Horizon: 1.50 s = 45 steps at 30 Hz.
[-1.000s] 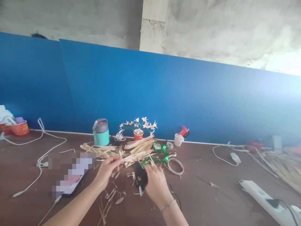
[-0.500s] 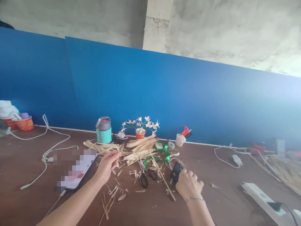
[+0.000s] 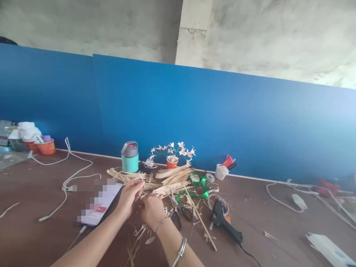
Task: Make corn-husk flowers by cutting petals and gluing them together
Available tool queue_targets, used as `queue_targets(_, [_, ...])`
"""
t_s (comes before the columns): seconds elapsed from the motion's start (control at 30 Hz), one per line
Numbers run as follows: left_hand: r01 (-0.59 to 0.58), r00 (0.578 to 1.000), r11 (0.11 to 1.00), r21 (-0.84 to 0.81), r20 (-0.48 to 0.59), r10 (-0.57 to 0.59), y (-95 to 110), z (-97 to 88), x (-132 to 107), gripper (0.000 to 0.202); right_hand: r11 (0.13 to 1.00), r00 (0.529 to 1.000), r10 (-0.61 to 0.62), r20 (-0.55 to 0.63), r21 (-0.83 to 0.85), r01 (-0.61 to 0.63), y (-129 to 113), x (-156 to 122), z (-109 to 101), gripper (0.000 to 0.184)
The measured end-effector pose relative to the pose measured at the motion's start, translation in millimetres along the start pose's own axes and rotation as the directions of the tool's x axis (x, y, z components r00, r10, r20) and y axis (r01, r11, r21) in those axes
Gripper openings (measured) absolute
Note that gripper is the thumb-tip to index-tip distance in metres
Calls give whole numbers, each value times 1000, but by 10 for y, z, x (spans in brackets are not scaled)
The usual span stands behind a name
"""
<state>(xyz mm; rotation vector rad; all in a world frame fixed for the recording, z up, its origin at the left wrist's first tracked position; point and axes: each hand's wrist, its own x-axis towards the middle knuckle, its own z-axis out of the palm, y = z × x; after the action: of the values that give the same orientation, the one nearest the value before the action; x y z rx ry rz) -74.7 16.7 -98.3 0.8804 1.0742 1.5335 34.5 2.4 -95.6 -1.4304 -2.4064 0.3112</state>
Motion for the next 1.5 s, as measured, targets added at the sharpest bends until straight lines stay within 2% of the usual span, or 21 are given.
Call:
queue_targets(0.1, [-10,1000,1000,6,1,10,6,6,2,27,1000,1000,7,-16,22,-6,32,0,85,21])
queue_targets(0.2, [-3,1000,1000,14,4,3,8,15,-3,28,998,998,-12,-55,67,16,61,-29,123,16])
queue_targets(0.3, [18,1000,999,29,-10,-17,20,24,-18,27,966,988,27,-155,257,14,105,-25,87,16])
queue_targets(0.33, [31,999,999,32,-21,-30,25,28,-26,27,932,976,83,-199,363,-5,128,-13,54,15])
queue_targets(0.4, [68,997,997,31,-37,-67,30,39,-44,27,806,939,230,-254,590,-38,178,17,-34,9])
queue_targets(0.47, [101,994,994,35,-33,-99,24,55,-62,27,637,906,346,-244,770,-36,224,44,-124,8])
queue_targets(0.57, [132,991,990,52,11,-133,4,84,-84,26,418,886,419,-199,909,7,256,65,-205,16])
queue_targets(0.67, [163,985,985,58,47,-166,-7,111,-106,27,322,884,433,-178,946,33,255,69,-216,16])
queue_targets(0.83, [188,979,980,68,64,-193,-19,127,-127,27,257,879,450,-159,966,43,277,74,-198,16])
queue_targets(1.13, [148,980,986,79,122,-157,-74,113,-112,23,216,880,461,-119,976,18,343,86,-144,17])
queue_targets(1.23, [155,982,985,72,99,-162,-69,113,-109,23,240,879,459,-128,971,16,363,97,-132,15])
queue_targets(1.33, [163,984,984,71,63,-167,-64,112,-107,25,341,880,430,-199,939,46,385,103,-137,10])
queue_targets(1.5, [152,988,981,124,19,-155,-42,118,-121,23,645,893,319,-317,763,40,380,77,-182,19])
